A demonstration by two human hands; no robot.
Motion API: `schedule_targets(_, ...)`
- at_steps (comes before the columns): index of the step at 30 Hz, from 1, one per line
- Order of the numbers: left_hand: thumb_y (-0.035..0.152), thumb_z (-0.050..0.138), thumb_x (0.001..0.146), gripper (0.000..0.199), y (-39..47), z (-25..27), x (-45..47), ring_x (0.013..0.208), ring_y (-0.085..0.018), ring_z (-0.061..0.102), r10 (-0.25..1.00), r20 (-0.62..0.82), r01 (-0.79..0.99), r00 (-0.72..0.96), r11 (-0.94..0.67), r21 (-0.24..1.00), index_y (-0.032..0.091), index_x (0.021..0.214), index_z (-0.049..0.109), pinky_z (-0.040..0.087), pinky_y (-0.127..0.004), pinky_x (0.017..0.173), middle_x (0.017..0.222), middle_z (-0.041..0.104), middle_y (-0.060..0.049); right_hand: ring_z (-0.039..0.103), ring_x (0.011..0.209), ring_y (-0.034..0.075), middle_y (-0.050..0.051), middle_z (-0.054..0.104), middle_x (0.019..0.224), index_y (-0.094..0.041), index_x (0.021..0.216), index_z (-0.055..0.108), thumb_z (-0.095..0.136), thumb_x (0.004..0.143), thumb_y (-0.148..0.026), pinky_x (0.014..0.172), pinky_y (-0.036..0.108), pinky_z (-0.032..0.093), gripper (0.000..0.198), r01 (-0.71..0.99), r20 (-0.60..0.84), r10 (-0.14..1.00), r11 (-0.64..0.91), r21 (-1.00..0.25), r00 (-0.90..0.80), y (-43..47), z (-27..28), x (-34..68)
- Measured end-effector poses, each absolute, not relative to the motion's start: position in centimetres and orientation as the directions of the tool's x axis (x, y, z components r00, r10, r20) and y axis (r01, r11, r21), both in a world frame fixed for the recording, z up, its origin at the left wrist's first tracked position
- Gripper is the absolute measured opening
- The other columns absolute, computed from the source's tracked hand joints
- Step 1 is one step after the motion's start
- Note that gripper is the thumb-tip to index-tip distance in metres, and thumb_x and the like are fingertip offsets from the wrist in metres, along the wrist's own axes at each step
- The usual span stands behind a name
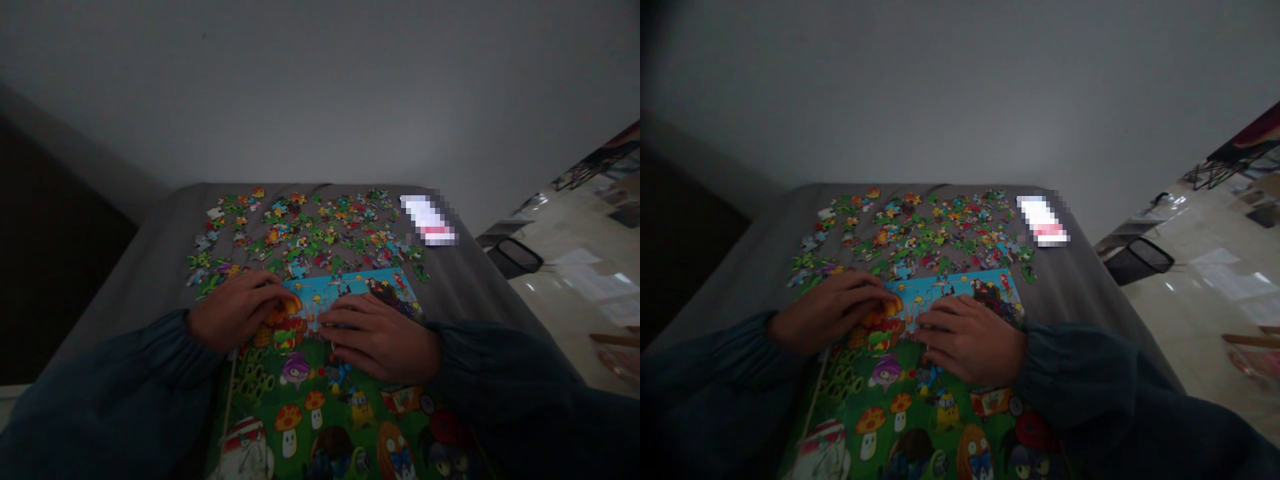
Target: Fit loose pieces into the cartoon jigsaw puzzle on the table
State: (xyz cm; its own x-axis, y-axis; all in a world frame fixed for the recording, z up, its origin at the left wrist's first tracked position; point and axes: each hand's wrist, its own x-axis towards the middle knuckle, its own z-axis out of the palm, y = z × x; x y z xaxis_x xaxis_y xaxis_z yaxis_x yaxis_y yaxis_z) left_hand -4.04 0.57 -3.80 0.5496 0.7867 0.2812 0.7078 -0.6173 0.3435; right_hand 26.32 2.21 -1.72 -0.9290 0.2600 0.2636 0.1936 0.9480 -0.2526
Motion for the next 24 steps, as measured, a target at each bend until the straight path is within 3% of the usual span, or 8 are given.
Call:
schedule_targets(7, 0.018, 0.044, 0.100, 0.034, 0.38, -3.99, -4.06, 0.095, -0.022, 0.065, 0.801, 0.264, 0.719, 0.538, -0.599, 0.353, 0.027, 0.114, 0.072, 0.052, -0.036, 0.084, 0.111, 0.069, -0.007, 0.050, 0.133, 0.027, 0.009, 0.064, 0.142, -0.014, 0.134, 0.064, 0.049, 0.105, -0.030, 0.108, 0.046, 0.047, 0.037, 0.207, 0.229, 0.257, 0.953, -0.220, -0.939, 2.16, -2.30, 26.45)
schedule_targets(16, 0.005, 0.045, 0.090, 0.043, 0.47, -4.41, -4.05, 0.098, -0.023, 0.065, 0.817, 0.236, 0.737, 0.526, -0.577, 0.354, 0.029, 0.115, 0.072, 0.053, -0.039, 0.086, 0.112, 0.069, -0.006, 0.039, 0.147, 0.025, 0.010, 0.054, 0.153, -0.014, 0.144, 0.055, 0.046, 0.107, -0.037, 0.116, 0.046, 0.041, 0.045, 0.253, 0.118, 0.285, 0.940, -0.231, -0.951, 1.96, -2.14, 26.23)
schedule_targets(24, 0.003, 0.046, 0.088, 0.046, 0.37, -4.46, -3.98, 0.098, -0.022, 0.065, 0.824, 0.244, 0.755, 0.512, -0.567, 0.330, 0.029, 0.114, 0.073, 0.051, -0.036, 0.088, 0.112, 0.070, -0.004, 0.030, 0.152, 0.029, 0.009, 0.045, 0.161, -0.014, 0.148, 0.050, 0.045, 0.107, -0.042, 0.115, 0.050, 0.041, 0.050, 0.308, 0.058, 0.325, 0.930, -0.201, -0.944, 1.72, -2.09, 26.03)
